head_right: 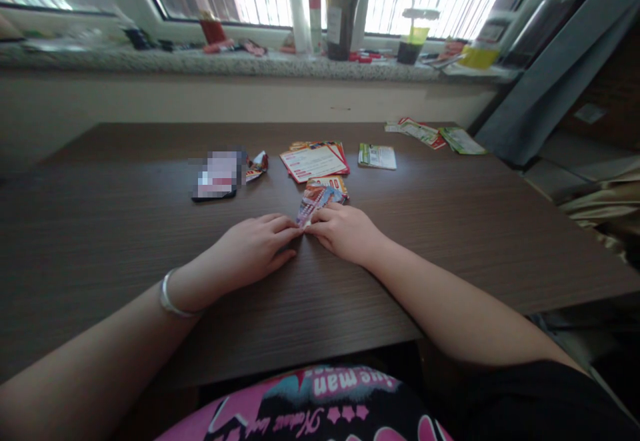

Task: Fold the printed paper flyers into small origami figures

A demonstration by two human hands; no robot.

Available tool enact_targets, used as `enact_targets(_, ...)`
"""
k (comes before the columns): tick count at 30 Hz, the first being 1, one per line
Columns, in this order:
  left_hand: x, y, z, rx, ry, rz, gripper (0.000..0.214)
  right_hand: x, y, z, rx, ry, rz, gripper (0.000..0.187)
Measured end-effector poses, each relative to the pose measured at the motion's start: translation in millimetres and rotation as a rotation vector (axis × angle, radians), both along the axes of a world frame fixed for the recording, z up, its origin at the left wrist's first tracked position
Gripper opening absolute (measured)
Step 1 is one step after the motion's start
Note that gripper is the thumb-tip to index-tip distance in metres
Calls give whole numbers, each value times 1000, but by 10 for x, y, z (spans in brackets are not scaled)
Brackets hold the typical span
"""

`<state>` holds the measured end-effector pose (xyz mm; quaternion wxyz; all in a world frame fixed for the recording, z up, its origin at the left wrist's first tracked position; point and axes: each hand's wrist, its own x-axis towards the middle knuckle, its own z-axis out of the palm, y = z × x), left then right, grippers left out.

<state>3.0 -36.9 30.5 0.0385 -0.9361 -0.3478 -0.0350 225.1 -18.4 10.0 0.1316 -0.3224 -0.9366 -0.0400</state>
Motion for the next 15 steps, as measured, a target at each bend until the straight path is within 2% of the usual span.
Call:
enact_targets(10, 0, 2, -10, -13, -2, -10, 30, -46, -18, 47, -45, -27, -74, 30)
enact_targets(15, 1, -7, -12, -7, -10, -6, 29, -55, -25, 97, -54, -72, -157, 32)
